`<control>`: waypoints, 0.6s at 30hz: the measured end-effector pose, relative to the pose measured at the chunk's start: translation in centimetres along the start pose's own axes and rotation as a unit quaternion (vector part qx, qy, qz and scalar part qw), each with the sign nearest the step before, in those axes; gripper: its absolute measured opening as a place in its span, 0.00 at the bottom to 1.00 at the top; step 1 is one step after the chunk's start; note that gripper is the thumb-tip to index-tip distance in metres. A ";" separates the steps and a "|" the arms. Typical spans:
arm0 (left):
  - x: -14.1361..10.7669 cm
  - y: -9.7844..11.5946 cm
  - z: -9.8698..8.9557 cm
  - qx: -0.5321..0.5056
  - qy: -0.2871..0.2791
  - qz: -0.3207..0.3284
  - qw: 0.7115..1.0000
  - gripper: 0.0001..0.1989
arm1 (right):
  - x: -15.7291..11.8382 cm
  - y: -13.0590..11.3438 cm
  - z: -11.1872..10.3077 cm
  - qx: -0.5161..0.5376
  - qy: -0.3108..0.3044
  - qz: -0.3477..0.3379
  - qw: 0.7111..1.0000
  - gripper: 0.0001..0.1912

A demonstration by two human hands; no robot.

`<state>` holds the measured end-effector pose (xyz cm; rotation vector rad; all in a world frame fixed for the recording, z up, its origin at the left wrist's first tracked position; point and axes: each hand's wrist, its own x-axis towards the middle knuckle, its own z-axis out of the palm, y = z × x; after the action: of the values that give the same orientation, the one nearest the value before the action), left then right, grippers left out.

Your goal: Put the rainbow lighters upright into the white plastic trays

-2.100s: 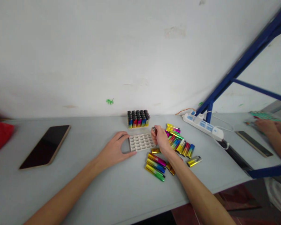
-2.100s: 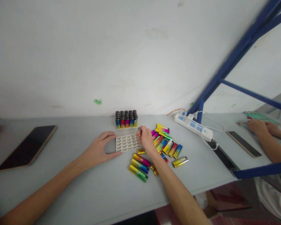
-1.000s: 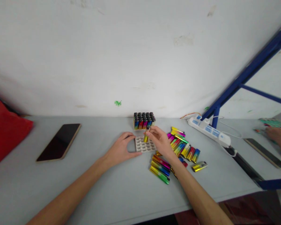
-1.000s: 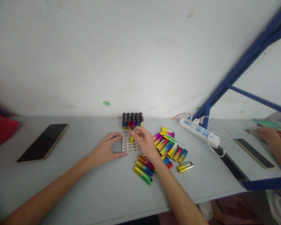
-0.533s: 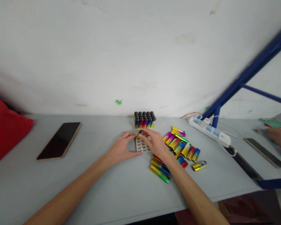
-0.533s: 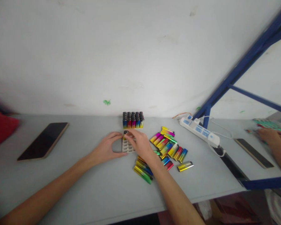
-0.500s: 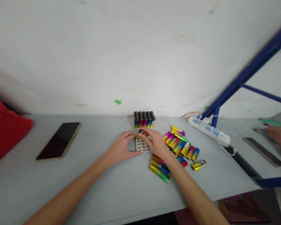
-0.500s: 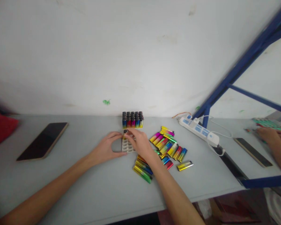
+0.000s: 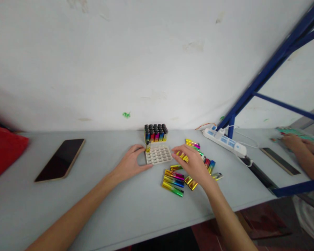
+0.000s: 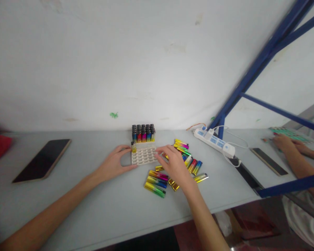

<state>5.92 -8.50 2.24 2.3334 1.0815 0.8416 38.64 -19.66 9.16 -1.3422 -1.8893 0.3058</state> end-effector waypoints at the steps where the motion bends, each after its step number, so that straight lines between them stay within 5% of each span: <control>1: 0.0 -0.1 0.0 -0.001 -0.001 0.004 1.000 0.34 | -1.6 -0.4 -0.8 -0.013 -0.008 0.004 1.000 0.10; 5: 0.0 -0.3 0.0 -0.009 0.002 0.018 1.000 0.34 | -8.2 -2.1 -2.0 -0.065 -0.028 0.011 0.997 0.06; 9: 0.2 -0.4 0.0 -0.010 -0.002 0.018 1.000 0.35 | -12.6 -2.8 -0.4 -0.107 -0.040 0.000 0.993 0.11; 14: 0.2 -0.4 0.0 -0.008 -0.003 0.015 1.000 0.35 | -14.7 -2.8 2.1 -0.170 0.003 -0.012 0.985 0.12; 18: 0.2 -0.4 0.1 -0.008 0.002 0.015 1.000 0.34 | -14.0 -3.0 2.1 -0.082 0.033 0.019 0.996 0.11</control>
<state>5.92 -8.11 2.03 2.3402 1.0406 0.8639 36.97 -32.76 3.20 -1.4801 -1.8683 0.1257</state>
